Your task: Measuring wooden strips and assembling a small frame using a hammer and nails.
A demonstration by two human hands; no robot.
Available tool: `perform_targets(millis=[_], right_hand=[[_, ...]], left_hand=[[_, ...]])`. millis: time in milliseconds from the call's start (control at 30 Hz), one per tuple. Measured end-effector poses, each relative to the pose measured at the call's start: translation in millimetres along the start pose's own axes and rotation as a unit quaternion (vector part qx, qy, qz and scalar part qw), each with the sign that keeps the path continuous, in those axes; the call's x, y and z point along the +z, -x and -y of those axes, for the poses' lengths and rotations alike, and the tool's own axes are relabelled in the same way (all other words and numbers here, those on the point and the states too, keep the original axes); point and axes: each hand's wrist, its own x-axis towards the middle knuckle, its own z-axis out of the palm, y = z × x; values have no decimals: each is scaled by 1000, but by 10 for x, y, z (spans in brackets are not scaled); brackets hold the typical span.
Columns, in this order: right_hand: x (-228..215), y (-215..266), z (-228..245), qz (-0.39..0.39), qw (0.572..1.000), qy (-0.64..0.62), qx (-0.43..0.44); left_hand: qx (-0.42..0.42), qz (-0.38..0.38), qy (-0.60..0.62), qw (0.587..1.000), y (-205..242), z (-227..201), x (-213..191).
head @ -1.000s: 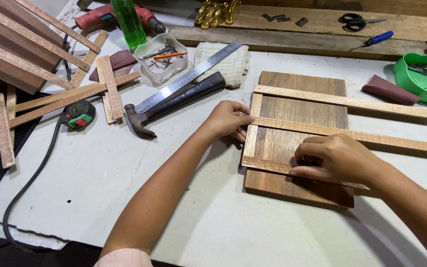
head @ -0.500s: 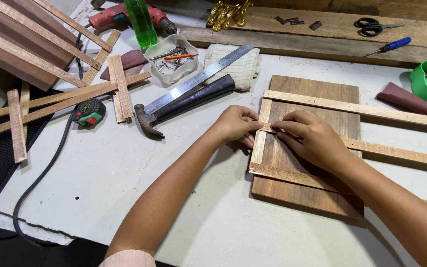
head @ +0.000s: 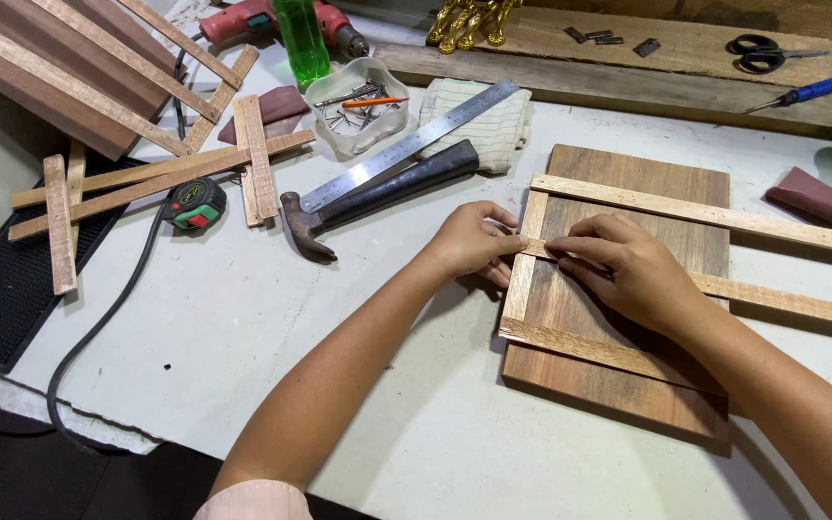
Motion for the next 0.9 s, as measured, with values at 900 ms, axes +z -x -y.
perform_targets(millis=[900], right_hand=[[-22,-110,-7,98,994,-22,49]], left_hand=[[-24,7,50,998,-27,118,-33]])
